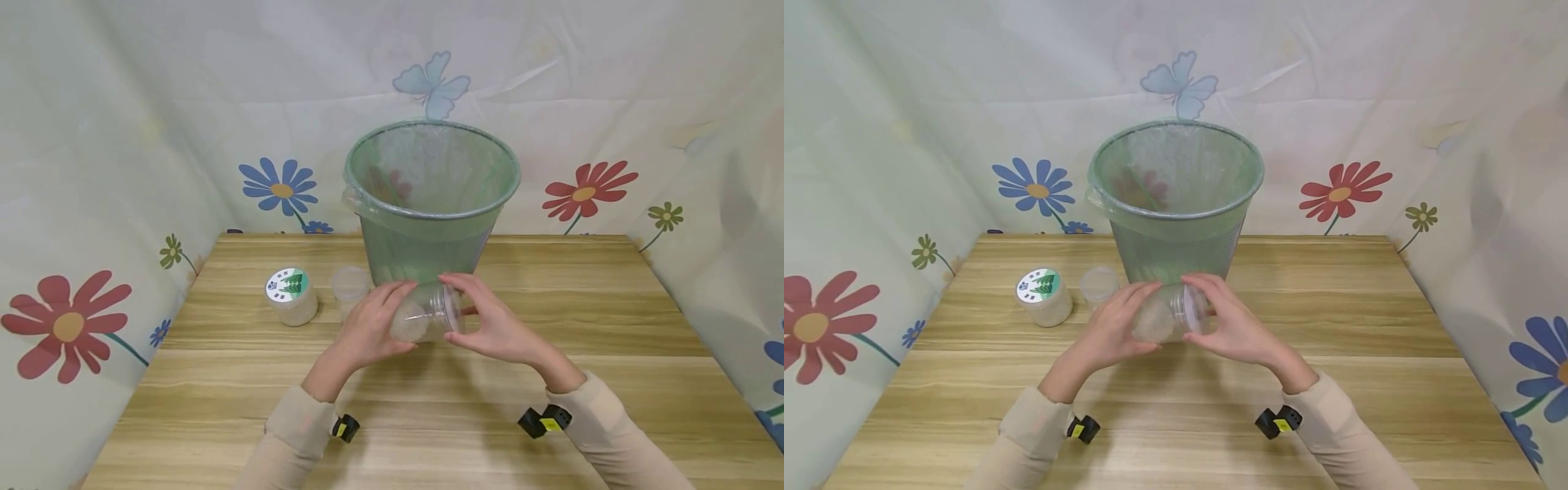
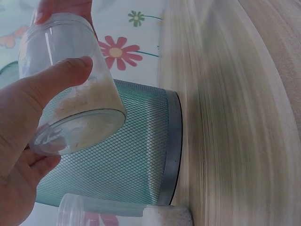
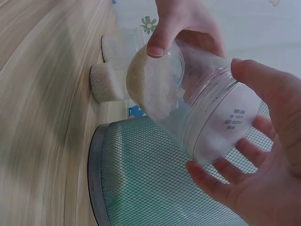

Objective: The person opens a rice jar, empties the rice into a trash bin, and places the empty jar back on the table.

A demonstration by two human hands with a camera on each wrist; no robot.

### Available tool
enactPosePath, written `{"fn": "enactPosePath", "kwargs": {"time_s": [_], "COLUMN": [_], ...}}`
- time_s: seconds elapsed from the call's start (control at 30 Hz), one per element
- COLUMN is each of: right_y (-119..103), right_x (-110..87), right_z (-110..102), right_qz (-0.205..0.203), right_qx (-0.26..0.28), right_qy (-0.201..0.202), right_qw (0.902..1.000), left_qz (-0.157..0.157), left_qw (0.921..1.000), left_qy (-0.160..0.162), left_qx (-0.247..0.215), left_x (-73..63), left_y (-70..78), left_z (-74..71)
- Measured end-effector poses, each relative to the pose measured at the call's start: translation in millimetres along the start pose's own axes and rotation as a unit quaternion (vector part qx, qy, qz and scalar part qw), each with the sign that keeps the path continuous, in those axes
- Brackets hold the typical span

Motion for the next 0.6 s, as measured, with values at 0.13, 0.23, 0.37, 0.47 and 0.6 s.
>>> {"fn": "enactPosePath", "kwargs": {"time_s": [0.13, 0.23, 0.37, 0.47, 0.6], "right_y": [-2.3, -3.3, -4.8, -5.7, -4.6], "right_x": [0.0, -0.8, -1.9, -2.2, -2.7], "right_z": [-0.1, -0.1, -1.0, -2.7, -3.8], "right_qz": [-0.013, -0.019, -0.034, -0.042, -0.041], "right_qx": [0.006, 0.005, -0.004, -0.008, -0.006], "right_qy": [-0.005, -0.011, -0.008, -0.003, 0.0], "right_qw": [0.9999, 0.9997, 0.9994, 0.9991, 0.9991], "left_qz": [-0.001, -0.001, -0.004, -0.009, -0.014], "left_qw": [1.0, 1.0, 1.0, 0.9999, 0.9998], "left_qy": [-0.002, -0.002, -0.004, -0.006, -0.008], "left_qx": [-0.002, -0.004, -0.005, -0.005, -0.007], "left_x": [-1.0, -1.2, -1.3, -1.2, -0.7], "left_y": [-0.4, -0.3, -0.4, -0.9, -1.3], "left_z": [0.4, 0.7, 0.6, 0.0, -0.8]}}
Point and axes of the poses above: each hand's wrist, its own x-axis towards the middle knuckle, its own z-axis out of the palm, y = z × x, the point moved 8 cm from there along x, towards the middle knuckle, and after that the axes turned 8 degrees about y, right-handed, at the moved point
